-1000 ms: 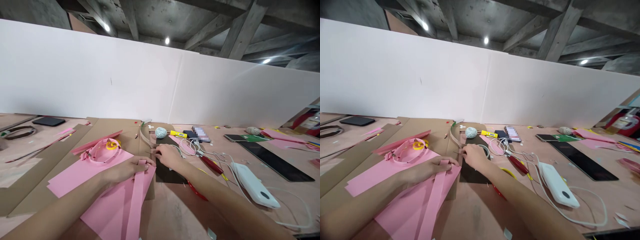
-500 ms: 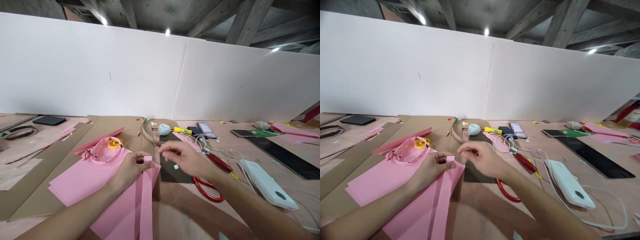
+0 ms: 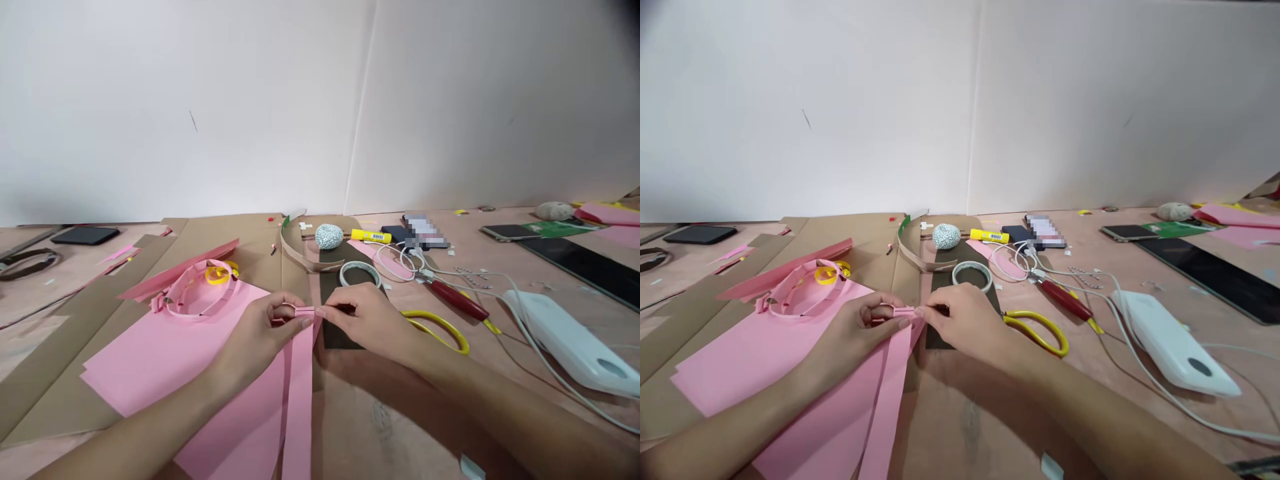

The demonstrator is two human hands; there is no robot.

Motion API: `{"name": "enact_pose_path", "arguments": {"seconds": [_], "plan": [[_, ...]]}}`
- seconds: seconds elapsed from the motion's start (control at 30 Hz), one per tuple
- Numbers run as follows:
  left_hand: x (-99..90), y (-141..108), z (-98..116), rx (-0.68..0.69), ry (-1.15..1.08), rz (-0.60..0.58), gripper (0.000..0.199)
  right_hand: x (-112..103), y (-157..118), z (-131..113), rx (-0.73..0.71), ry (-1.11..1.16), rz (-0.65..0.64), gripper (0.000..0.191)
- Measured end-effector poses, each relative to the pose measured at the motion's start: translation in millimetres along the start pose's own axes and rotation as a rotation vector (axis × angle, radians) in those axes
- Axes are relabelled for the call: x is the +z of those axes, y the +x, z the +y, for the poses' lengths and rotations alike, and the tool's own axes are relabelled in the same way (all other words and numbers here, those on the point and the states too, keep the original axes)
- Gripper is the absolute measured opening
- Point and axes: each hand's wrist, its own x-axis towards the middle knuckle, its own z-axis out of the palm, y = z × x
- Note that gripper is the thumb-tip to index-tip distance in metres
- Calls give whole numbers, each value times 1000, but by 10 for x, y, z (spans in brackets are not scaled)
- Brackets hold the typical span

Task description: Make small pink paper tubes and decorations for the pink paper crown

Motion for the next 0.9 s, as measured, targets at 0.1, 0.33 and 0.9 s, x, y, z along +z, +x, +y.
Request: {"name": "enact_pose_path", "arguments": {"seconds": [0.1, 0.33, 0.9], "plan": [[15, 0, 10, 1, -2, -22, 25, 21, -23, 15, -28, 54, -14, 23], [19, 20, -47, 64, 37, 4, 25, 63, -55, 50, -79, 109, -37, 23], [18, -41, 23, 65, 117, 53, 30, 83, -116, -101, -1, 190, -30, 22]]}}
